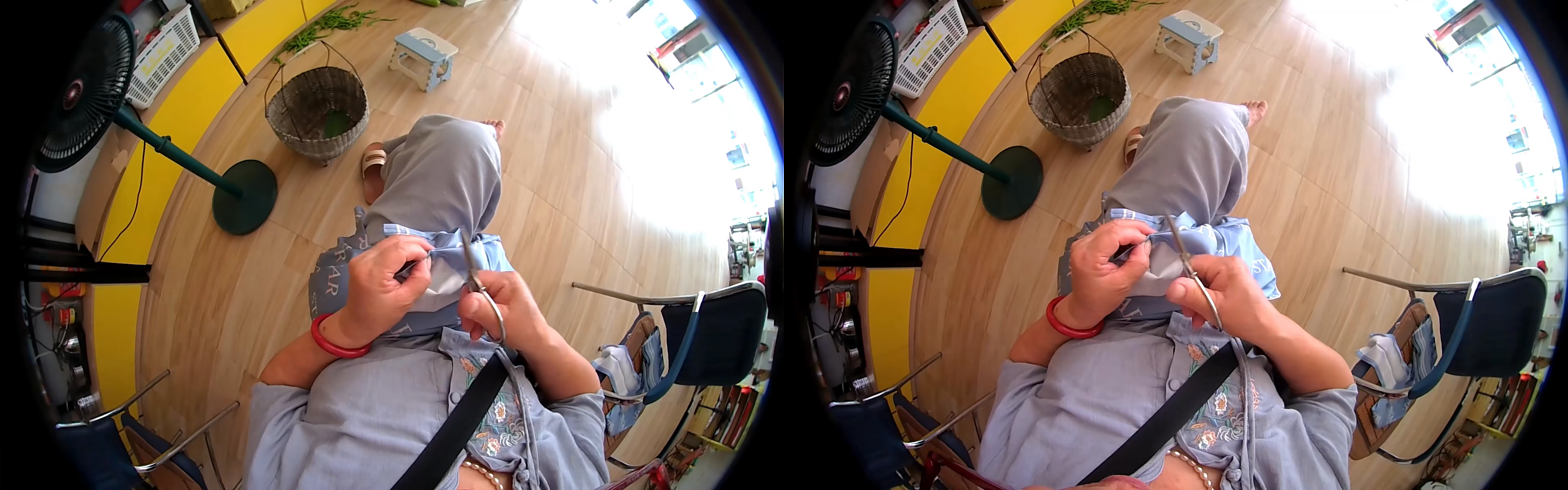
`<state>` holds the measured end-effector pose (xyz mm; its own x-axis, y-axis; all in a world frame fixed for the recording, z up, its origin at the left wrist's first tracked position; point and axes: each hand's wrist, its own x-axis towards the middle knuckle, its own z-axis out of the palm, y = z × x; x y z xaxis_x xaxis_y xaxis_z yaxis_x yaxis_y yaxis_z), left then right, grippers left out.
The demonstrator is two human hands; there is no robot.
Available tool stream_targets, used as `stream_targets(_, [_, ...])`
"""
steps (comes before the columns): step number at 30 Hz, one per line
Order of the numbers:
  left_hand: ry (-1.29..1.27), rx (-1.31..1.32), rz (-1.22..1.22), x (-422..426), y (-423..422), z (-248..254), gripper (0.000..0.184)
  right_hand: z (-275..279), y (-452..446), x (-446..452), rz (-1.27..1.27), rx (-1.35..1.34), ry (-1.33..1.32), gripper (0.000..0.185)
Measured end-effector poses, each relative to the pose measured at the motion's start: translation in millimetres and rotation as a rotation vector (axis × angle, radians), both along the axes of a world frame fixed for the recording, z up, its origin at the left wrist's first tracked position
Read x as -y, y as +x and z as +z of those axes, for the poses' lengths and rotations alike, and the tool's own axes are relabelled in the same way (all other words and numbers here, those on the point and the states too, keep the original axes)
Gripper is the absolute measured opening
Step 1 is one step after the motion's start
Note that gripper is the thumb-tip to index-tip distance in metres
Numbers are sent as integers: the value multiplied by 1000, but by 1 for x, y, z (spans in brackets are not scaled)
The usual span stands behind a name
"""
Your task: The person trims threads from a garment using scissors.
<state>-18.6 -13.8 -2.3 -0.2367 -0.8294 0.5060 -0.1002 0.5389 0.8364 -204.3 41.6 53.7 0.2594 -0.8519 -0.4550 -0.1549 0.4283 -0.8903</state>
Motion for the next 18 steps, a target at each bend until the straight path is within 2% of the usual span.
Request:
stream_targets(1, [0, 0, 0, 1, 1, 1, 13, 1, -4, 0, -23, 53, -75, 46])
stream_targets(2, [-16, -11, -8, 2, 2, 1, 14, -1, -11, 2, 6, 30, -243, 34])
stream_targets(3, [-31, -21, -15, 3, 2, 2, 14, 2, -10, 6, 7, 30, -243, 34])
stream_targets(5, [-17, -22, -10, 3, 3, 3, 15, 11, -5, 17, -84, -374, -706, 27])
stream_targets(6, [-4, -24, -7, 3, 2, 3, 17, 2, -3, 24, -148, -464, -856, 29])
stream_targets(11, [-61, -8, 5, 5, 4, 6, 17, -11, 4, 43, -7, -559, -814, 28])
stream_targets(13, [-72, -19, 10, 4, 4, 5, 17, -7, 14, 39, -25, -507, -530, 24])
stream_targets(14, [-70, -11, 23, 4, 5, 6, 16, -6, 16, 39, -47, -456, -472, 23])
stream_targets(18, [-41, 1, 83, 5, 7, 6, 12, -10, 13, 37, -68, -370, -467, 20])
